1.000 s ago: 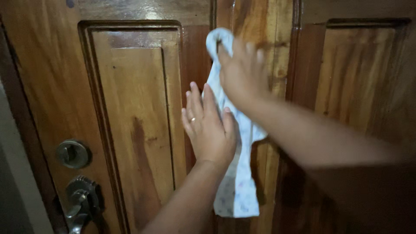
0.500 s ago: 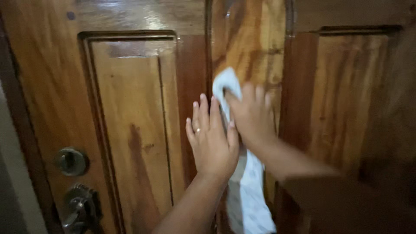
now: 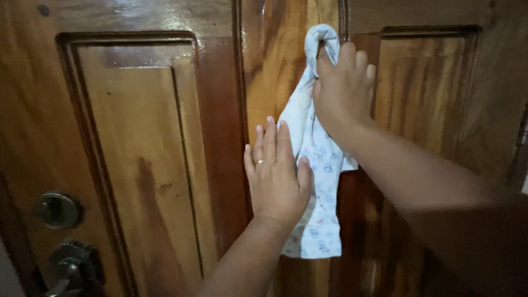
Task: The person wipes the surface of a wooden door using a white patterned cloth. They move the cloth across the door panels and around the handle area in repeated strokes, keeping one hand on the door for stability.
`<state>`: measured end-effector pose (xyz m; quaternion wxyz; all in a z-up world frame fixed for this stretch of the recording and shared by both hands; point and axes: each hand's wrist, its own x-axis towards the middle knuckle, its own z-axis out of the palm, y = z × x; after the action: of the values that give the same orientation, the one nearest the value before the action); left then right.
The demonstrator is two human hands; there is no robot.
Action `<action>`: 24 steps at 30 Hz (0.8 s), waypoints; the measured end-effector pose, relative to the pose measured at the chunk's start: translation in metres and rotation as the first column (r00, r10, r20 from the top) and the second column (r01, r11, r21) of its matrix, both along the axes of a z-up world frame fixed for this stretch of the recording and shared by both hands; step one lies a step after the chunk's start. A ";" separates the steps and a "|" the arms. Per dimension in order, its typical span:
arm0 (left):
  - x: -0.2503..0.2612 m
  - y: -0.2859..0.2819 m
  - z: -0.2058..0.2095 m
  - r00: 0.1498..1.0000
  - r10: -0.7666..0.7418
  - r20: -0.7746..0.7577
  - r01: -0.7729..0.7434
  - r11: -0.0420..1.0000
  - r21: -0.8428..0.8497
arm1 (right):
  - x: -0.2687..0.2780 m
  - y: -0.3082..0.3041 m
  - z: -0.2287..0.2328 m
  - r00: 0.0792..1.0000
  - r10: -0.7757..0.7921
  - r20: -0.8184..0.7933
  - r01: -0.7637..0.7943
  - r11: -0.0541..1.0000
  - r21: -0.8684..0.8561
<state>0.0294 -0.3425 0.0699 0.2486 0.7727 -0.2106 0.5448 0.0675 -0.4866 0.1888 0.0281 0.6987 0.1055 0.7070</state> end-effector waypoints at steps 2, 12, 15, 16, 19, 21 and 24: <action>0.001 -0.005 -0.002 1.000 -0.020 -0.003 0.019 1.000 -0.015 | 0.001 -0.001 -0.010 0.999 -0.041 -0.003 0.041 0.998 0.047; 0.006 -0.025 -0.020 0.999 -0.016 -0.045 0.014 0.999 -0.043 | -0.023 -0.002 -0.159 0.930 -0.005 -0.369 0.061 0.988 0.142; 0.008 -0.025 -0.020 0.997 0.029 -0.075 -0.031 0.999 -0.017 | -0.033 -0.011 -0.156 0.925 0.000 -0.381 0.046 0.993 0.112; 0.009 -0.025 -0.020 0.995 0.055 -0.086 -0.056 0.998 -0.007 | -0.031 -0.016 -0.141 0.922 -0.041 -0.386 0.082 0.993 0.090; 0.009 -0.025 -0.022 0.995 0.038 -0.087 -0.038 0.999 -0.002 | -0.017 -0.027 -0.079 0.987 -0.101 -0.124 0.106 0.993 0.041; 0.009 -0.026 -0.023 0.996 0.059 -0.064 -0.059 0.998 -0.001 | -0.008 -0.032 -0.040 0.991 -0.064 -0.115 0.078 0.990 0.118; 0.009 -0.025 -0.022 0.995 0.059 -0.080 -0.059 0.998 0.001 | -0.006 -0.045 -0.012 0.999 -0.034 -0.015 0.036 0.990 0.137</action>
<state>0.0380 -0.3679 0.0481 0.2411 0.7996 -0.1772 0.5207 0.0619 -0.5320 0.1764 -0.0081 0.7053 0.0445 0.7075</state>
